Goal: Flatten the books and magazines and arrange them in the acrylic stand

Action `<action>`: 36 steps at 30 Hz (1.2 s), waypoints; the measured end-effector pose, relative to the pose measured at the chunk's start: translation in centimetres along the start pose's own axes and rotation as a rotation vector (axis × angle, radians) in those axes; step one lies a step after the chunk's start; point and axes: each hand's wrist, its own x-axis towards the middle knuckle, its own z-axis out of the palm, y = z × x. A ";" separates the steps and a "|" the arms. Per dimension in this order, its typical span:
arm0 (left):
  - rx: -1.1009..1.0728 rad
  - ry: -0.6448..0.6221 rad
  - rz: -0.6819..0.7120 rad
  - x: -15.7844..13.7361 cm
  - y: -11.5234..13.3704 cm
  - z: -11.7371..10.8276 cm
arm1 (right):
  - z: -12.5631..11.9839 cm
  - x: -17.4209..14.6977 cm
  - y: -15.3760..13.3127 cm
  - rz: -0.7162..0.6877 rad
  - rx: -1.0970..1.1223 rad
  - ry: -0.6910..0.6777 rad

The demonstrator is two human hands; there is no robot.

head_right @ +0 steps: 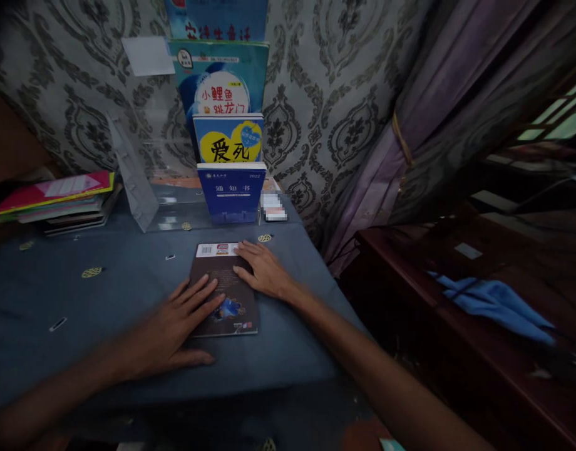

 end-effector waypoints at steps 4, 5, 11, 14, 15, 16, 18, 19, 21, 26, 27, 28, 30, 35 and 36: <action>-0.009 0.040 0.028 -2.1 1.7 0.4 | -0.1 -2.9 -2.0 -0.008 0.025 0.007; -0.016 0.047 0.034 -2.8 2.2 0.5 | -0.2 -3.7 -2.6 -0.008 0.035 0.006; -0.009 0.080 0.046 -6.2 5.2 0.9 | -0.9 -8.9 -6.4 0.001 0.063 -0.091; -0.030 0.103 0.066 -7.3 5.6 1.1 | -1.9 -11.2 -7.8 -0.045 0.095 -0.165; -0.042 0.114 0.081 -7.6 5.5 1.1 | -2.3 -11.9 -8.1 -0.068 0.107 -0.193; -0.053 0.125 0.098 -7.8 5.4 1.0 | -2.7 -12.5 -8.4 -0.090 0.119 -0.221; -0.079 0.151 0.134 -8.2 5.1 0.6 | -3.4 -13.5 -8.8 -0.124 0.141 -0.281; -0.098 0.161 0.145 -8.3 5.0 0.1 | -3.7 -13.8 -8.9 -0.133 0.151 -0.307; -0.157 0.182 0.130 -8.4 4.9 -1.0 | -3.9 -14.2 -9.0 -0.137 0.169 -0.332; -0.436 0.357 0.014 -7.3 4.9 -4.8 | -3.7 -13.1 -9.5 -0.154 0.253 -0.139; -0.502 0.382 -0.026 -6.8 4.7 -5.5 | -3.8 -12.7 -9.7 -0.140 0.264 -0.089; -0.554 0.418 -0.077 -6.2 4.5 -6.0 | -3.8 -12.1 -9.9 -0.124 0.277 -0.042; -0.650 0.502 -0.172 -5.1 4.0 -6.4 | -3.8 -11.1 -10.2 -0.050 0.318 0.039; -0.758 0.668 -0.181 -2.7 2.0 -4.7 | -3.6 -8.9 -10.2 0.136 0.368 0.246; -0.752 0.682 -0.181 -2.3 1.6 -4.2 | -3.6 -8.5 -10.1 0.143 0.385 0.270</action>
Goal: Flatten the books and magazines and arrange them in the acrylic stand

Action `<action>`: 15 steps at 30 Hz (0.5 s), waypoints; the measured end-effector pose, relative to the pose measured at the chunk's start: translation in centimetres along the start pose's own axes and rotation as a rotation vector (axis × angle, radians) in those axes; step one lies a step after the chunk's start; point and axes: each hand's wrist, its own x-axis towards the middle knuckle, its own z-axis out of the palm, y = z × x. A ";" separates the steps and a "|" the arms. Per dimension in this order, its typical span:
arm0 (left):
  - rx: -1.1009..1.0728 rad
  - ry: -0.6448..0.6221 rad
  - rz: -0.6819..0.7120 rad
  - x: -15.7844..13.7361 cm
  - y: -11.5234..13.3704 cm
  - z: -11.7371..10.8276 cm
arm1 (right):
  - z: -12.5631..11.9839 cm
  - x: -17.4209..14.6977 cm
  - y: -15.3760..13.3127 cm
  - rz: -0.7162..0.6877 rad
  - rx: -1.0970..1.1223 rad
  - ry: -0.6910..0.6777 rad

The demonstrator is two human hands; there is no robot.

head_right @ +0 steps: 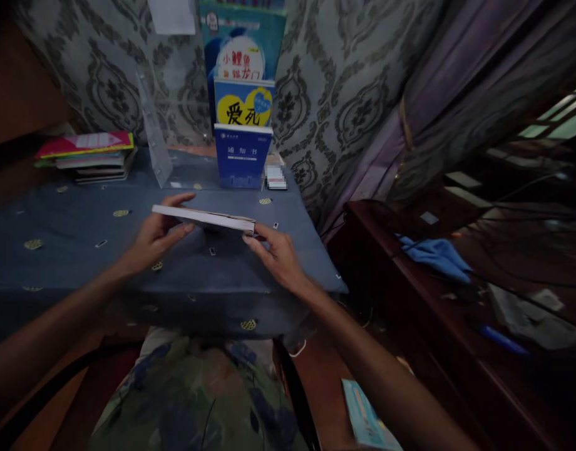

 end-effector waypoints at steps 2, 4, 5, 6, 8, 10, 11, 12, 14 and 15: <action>0.000 0.011 -0.010 0.7 -1.1 0.4 | 0.1 0.8 0.0 -0.008 0.051 0.027; -0.019 0.020 -0.006 1.7 -1.8 0.6 | 0.1 1.8 -0.2 -0.010 0.102 0.045; -0.038 0.025 0.002 2.3 -1.9 0.6 | 0.1 2.3 -0.3 -0.004 0.129 0.055; -0.063 0.029 0.009 2.9 -2.1 0.5 | 0.2 2.8 -0.3 0.009 0.163 0.062; -0.129 0.025 -0.013 4.0 -2.4 0.2 | 0.6 3.9 -0.1 0.059 0.262 0.055; -0.208 -0.017 -0.097 5.0 -3.4 0.0 | 1.3 4.9 0.4 0.136 0.396 0.002; -0.243 -0.059 -0.152 5.5 -4.2 -0.2 | 1.7 5.2 0.8 0.183 0.461 -0.040; -0.268 -0.110 -0.205 5.9 -5.1 -0.4 | 2.2 5.5 1.1 0.232 0.517 -0.086; -0.281 -0.205 -0.277 6.8 -7.2 -1.0 | 3.2 5.7 1.8 0.332 0.586 -0.186; -0.260 -0.248 -0.292 7.2 -8.3 -1.4 | 3.6 5.7 2.1 0.376 0.593 -0.238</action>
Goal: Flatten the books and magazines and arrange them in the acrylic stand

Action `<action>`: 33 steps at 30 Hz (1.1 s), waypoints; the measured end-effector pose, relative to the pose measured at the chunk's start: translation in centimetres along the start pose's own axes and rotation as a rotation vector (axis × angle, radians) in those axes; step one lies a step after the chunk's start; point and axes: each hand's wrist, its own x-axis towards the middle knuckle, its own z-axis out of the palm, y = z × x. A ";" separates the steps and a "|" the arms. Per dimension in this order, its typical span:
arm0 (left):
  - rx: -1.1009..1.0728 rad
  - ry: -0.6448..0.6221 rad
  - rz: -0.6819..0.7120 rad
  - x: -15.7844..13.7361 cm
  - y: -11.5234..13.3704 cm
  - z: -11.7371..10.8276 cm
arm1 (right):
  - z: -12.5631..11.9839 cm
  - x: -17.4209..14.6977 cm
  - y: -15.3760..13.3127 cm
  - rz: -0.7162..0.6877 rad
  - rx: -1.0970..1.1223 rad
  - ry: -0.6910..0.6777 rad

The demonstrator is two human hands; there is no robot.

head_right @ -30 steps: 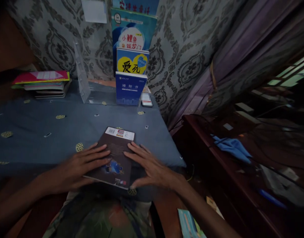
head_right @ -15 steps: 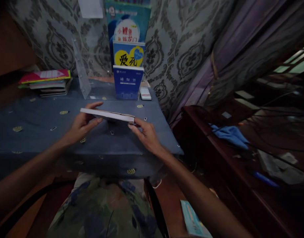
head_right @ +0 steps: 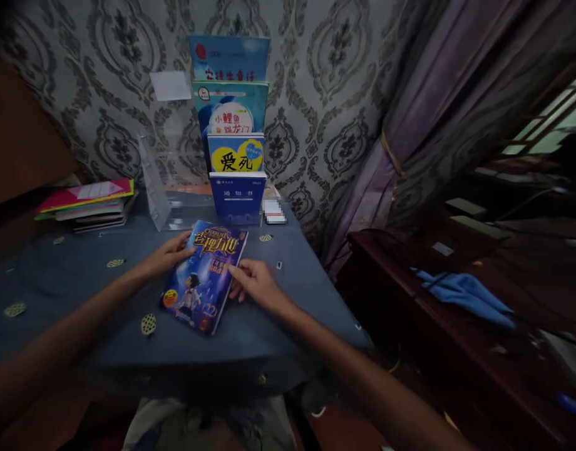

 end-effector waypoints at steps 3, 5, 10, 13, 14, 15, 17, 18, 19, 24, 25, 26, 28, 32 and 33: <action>0.258 -0.038 0.011 1.6 -1.7 -2.3 | 0.1 0.3 0.8 0.117 -0.076 -0.094; 0.563 -0.028 0.050 2.1 -1.9 -2.9 | -0.4 0.5 1.0 0.117 -0.160 -0.101; 1.080 -0.070 0.110 0.5 0.0 1.4 | -2.9 2.6 0.8 -0.106 -0.259 0.116; 1.201 -0.080 0.188 -1.2 1.1 5.7 | -4.1 4.9 1.3 -0.229 -0.282 0.240; 1.236 -0.077 0.194 -1.6 1.3 6.8 | -4.3 5.6 1.6 -0.253 -0.288 0.261; 1.276 -0.078 0.186 -1.8 1.5 7.6 | -4.4 6.2 1.9 -0.268 -0.294 0.276; 1.336 -0.093 0.152 -1.9 1.7 8.6 | -4.3 7.0 2.7 -0.269 -0.308 0.290; 1.357 -0.107 0.133 -1.8 1.8 8.8 | -4.3 7.2 3.0 -0.265 -0.315 0.294; 1.372 -0.121 0.118 -1.6 2.0 8.9 | -4.2 7.2 3.2 -0.261 -0.319 0.295; 1.418 -0.171 0.100 -0.8 3.2 8.7 | -4.3 6.5 3.4 -0.242 -0.283 0.271; 1.414 -0.172 0.115 -0.8 3.4 8.6 | -4.4 6.3 3.4 -0.238 -0.274 0.265; 1.405 -0.171 0.137 -0.8 3.4 8.5 | -4.5 6.2 3.3 -0.238 -0.267 0.260; 1.381 -0.153 0.195 -0.8 3.5 8.3 | -4.7 6.1 3.1 -0.241 -0.255 0.256; 1.354 -0.126 0.268 -0.8 3.4 7.9 | -4.8 6.0 3.1 -0.247 -0.237 0.263; 1.349 -0.123 0.273 -0.8 3.4 7.8 | -4.8 6.0 3.1 -0.251 -0.236 0.272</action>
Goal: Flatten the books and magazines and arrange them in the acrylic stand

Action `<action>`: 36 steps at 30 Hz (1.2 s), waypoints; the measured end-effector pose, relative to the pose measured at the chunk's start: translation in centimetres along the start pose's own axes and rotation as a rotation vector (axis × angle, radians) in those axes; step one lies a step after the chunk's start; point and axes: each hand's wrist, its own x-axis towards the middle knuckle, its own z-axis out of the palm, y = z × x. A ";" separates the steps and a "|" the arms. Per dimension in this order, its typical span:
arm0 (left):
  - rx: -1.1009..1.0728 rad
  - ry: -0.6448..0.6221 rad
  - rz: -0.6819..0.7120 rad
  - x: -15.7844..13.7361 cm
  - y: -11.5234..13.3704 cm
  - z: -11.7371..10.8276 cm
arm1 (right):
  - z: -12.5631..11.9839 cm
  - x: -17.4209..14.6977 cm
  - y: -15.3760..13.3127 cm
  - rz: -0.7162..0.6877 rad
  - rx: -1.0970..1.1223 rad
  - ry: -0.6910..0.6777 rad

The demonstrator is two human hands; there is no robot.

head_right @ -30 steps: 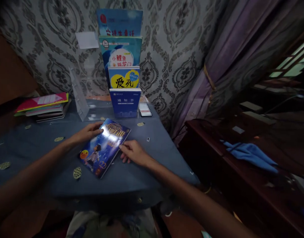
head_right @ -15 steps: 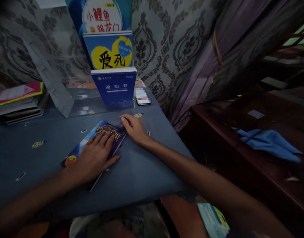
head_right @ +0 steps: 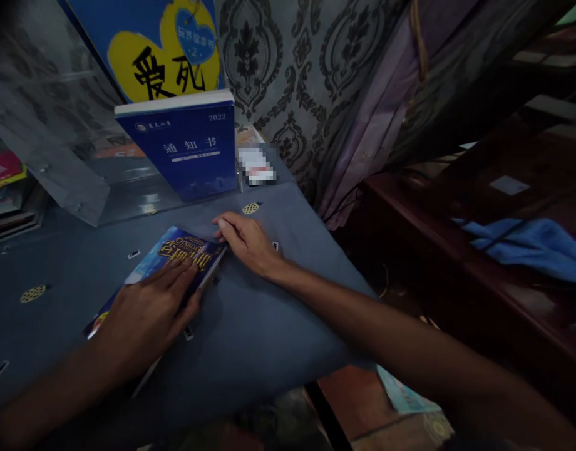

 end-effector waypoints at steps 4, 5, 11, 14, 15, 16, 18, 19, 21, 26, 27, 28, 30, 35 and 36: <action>-0.024 0.013 -0.012 0.1 -0.1 -0.2 | -0.1 -0.1 0.0 -0.029 -0.017 0.033; -0.027 0.020 -0.010 0.1 -0.1 -0.2 | -0.1 -0.2 0.0 -0.039 -0.023 0.037; 0.048 0.071 0.016 -0.1 0.2 0.5 | -0.5 -0.7 -0.9 -0.111 -0.128 0.062; 0.112 0.073 0.018 -0.2 0.7 0.7 | -0.5 -0.9 -1.3 -0.114 -0.208 0.004; 0.120 0.067 0.013 -0.2 0.8 0.6 | -0.5 -1.0 -1.4 -0.117 -0.233 -0.022; 0.117 0.053 0.008 -0.2 0.8 0.5 | -0.5 -1.0 -1.4 -0.121 -0.257 -0.044; 0.092 0.018 0.003 -0.1 0.5 0.2 | -0.5 -1.0 -1.5 -0.129 -0.297 -0.068; 0.074 0.006 0.006 0.0 0.1 0.2 | -0.5 -1.0 -1.4 -0.132 -0.311 -0.067; 0.045 0.007 0.014 0.3 -1.1 0.5 | -0.6 -1.0 -1.4 -0.143 -0.327 -0.060; 0.013 0.022 -0.068 1.4 -5.4 2.4 | -0.6 -1.0 -1.2 -0.145 -0.334 -0.063; -0.002 0.015 -0.087 1.7 -6.0 2.7 | -0.6 -1.0 -1.2 -0.141 -0.335 -0.066; -0.021 0.007 -0.099 1.8 -6.5 2.9 | -0.6 -1.0 -1.2 -0.139 -0.335 -0.069; -0.045 -0.004 -0.108 2.1 -7.1 3.1 | -0.6 -0.9 -1.2 -0.138 -0.337 -0.065; -0.064 0.016 -0.062 2.2 -6.3 2.7 | -0.5 -0.9 -1.2 -0.132 -0.334 -0.054; -0.090 0.020 -0.035 2.2 -6.0 2.6 | -0.5 -0.9 -1.2 -0.133 -0.329 -0.052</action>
